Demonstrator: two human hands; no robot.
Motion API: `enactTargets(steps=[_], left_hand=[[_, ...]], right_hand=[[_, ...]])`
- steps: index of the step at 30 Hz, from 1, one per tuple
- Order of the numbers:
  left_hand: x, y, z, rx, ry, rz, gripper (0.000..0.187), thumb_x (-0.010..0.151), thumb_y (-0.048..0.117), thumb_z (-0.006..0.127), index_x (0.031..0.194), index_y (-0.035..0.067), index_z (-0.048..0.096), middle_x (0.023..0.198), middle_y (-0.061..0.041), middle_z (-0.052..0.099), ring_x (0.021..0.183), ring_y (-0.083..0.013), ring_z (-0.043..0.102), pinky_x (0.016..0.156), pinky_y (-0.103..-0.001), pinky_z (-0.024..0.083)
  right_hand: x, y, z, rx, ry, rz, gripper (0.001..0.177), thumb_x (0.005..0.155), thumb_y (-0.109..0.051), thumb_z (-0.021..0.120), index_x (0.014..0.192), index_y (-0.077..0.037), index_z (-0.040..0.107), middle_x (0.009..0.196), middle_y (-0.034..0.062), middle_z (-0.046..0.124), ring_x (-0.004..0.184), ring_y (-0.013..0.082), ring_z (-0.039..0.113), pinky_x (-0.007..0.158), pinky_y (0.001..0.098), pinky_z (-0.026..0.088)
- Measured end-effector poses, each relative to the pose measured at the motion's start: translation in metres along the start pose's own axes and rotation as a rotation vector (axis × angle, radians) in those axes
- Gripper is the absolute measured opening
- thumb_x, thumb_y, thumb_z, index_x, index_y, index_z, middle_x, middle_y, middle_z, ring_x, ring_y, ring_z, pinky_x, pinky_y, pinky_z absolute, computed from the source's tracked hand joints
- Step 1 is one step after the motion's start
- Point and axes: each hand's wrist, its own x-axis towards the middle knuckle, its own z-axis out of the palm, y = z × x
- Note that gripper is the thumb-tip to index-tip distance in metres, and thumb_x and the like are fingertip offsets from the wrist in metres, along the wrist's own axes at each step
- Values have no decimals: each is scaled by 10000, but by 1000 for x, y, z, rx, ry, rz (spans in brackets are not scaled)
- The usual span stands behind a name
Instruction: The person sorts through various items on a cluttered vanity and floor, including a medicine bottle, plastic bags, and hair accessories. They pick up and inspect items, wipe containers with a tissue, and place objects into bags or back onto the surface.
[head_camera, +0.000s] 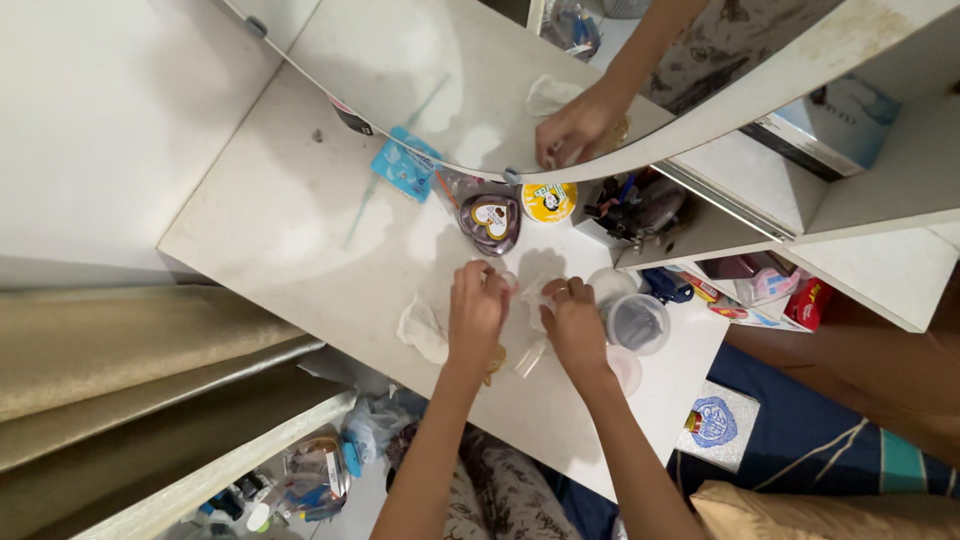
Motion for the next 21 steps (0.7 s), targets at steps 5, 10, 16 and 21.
enactTargets(steps=[5, 10, 16, 21], left_hand=[[-4, 46, -57, -447, 1, -198, 210, 853, -8, 757, 1012, 39, 628, 1248, -157, 622, 1153, -341, 639, 954, -409, 520], [0, 85, -99, -442, 91, -114, 385, 831, 17, 828, 1132, 48, 591, 1241, -138, 651, 1124, -321, 662, 928, -383, 546], [7, 114, -136, -464, 141, -7, 591, 819, 30, 876, 1314, 26, 553, 1254, -138, 637, 1129, -305, 663, 902, -353, 570], [10, 130, -154, -456, 157, 62, 597, 843, 25, 871, 1344, 25, 546, 1279, -129, 633, 1154, -295, 655, 960, -349, 576]], right_hand=[[-16, -29, -31, 600, 56, 243, 156, 975, -104, 604, 1096, -51, 686, 971, 58, 736, 840, 144, 731, 715, 303, 571], [-38, -43, -59, 1085, -122, 238, 181, 992, -95, 625, 1113, 19, 695, 958, 65, 721, 837, 110, 632, 775, 275, 529], [-58, -42, -85, 1433, -166, 243, 199, 1008, -97, 655, 1133, 53, 692, 1029, 78, 714, 895, 132, 621, 828, 294, 512], [-67, -46, -103, 1542, -136, 316, 222, 984, -72, 659, 1157, 64, 691, 1063, 94, 714, 913, 167, 634, 825, 331, 526]])
